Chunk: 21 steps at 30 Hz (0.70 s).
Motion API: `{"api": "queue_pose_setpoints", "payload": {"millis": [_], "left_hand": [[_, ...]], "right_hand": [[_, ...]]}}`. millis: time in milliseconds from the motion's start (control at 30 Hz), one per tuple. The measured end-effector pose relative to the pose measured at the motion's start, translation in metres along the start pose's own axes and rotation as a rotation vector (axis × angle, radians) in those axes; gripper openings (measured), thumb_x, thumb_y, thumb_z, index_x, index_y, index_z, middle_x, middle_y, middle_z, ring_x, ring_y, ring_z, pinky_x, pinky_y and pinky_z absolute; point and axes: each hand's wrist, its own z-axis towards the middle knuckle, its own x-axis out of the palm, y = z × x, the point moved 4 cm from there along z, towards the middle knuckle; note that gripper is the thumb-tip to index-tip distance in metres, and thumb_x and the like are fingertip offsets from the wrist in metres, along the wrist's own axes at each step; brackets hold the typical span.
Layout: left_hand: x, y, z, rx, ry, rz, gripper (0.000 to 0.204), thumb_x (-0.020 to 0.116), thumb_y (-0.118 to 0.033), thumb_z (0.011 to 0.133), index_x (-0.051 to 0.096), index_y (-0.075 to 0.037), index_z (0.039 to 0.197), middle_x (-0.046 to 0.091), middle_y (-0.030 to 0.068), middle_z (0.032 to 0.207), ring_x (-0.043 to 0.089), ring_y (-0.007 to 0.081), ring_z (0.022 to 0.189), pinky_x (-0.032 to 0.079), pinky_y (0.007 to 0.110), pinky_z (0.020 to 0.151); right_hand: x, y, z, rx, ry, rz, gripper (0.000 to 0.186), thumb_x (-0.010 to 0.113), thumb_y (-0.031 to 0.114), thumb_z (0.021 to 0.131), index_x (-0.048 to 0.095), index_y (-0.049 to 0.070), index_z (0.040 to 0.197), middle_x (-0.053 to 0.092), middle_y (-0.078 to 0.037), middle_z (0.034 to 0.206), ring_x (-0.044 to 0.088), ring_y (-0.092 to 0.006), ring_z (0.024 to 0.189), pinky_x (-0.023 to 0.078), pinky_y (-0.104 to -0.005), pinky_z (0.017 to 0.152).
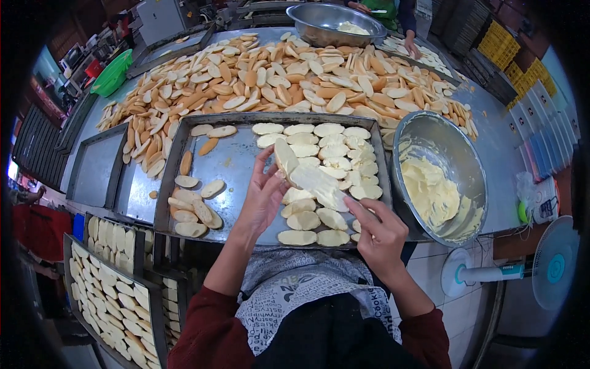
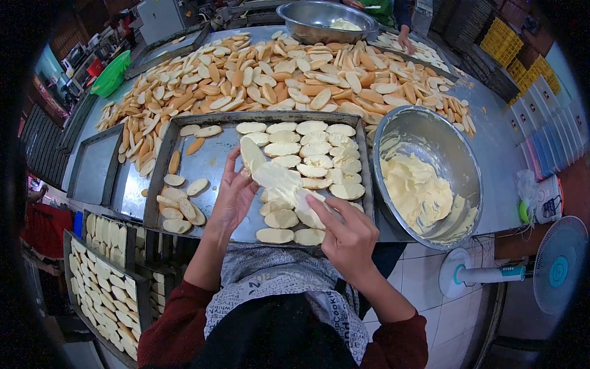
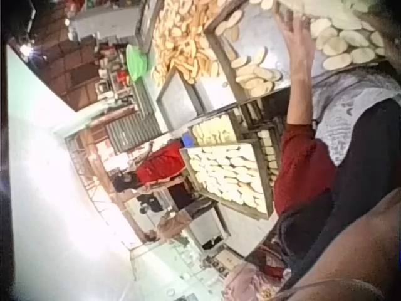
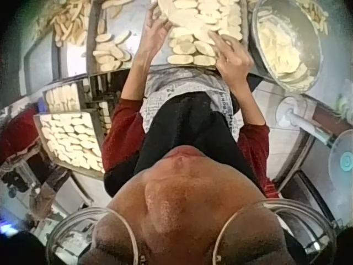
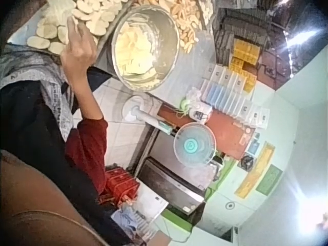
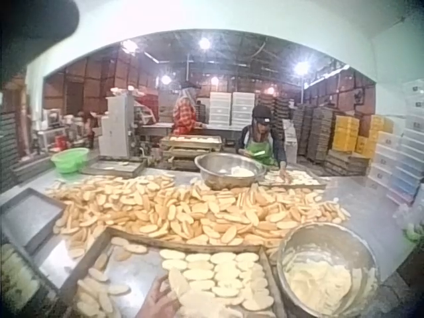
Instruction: Spreading cream or butter onto slices of bread and arranging them on metal baking trays.
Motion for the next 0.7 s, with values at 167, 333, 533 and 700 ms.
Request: {"api": "queue_pose_setpoints", "payload": {"millis": [167,333,533,700], "left_hand": [[0.0,-0.007,0.001,0.011,-0.058,-0.075,0.056,0.056,-0.01,0.091,0.029,-0.015,0.139,0.046,0.0112,0.13,0.052,0.0187,0.115,0.046,0.031,0.097],[-0.009,-0.005,-0.005,-0.022,-0.034,-0.091,0.054,0.055,-0.013,0.092,0.029,-0.016,0.139,0.047,0.0112,0.131,0.053,0.0196,0.115,0.046,0.03,0.096],[0.016,0.012,-0.011,-0.133,0.019,-0.234,0.055,0.057,-0.016,0.092,0.028,-0.017,0.139,0.048,0.0109,0.131,0.053,0.0197,0.116,0.046,0.031,0.097],[0.017,0.016,-0.016,-0.214,0.073,-0.197,0.06,0.058,-0.017,0.09,0.027,-0.015,0.141,0.047,0.0103,0.131,0.052,0.0199,0.117,0.046,0.031,0.098]], "right_hand": [[0.004,0.003,-0.004,0.022,-0.004,0.005,0.056,0.055,-0.011,0.059,0.071,0.014,0.106,0.065,-0.01,0.088,0.064,-0.0264,0.073,0.05,-0.0325,0.064],[0.004,-0.004,-0.014,0.019,-0.023,0.034,0.055,0.055,-0.008,0.059,0.072,0.014,0.107,0.064,-0.011,0.089,0.063,-0.0265,0.074,0.049,-0.0323,0.065],[0.025,-0.011,-0.002,-0.134,-0.151,-0.103,0.06,0.054,-0.006,0.061,0.069,0.018,0.113,0.063,-0.004,0.099,0.056,-0.02,0.067,0.041,-0.0315,0.058],[0.04,-0.029,0.02,-0.119,-0.22,-0.244,0.06,0.055,-0.007,0.063,0.069,0.02,0.115,0.063,-0.006,0.098,0.058,-0.0223,0.07,0.043,-0.0327,0.06]]}}
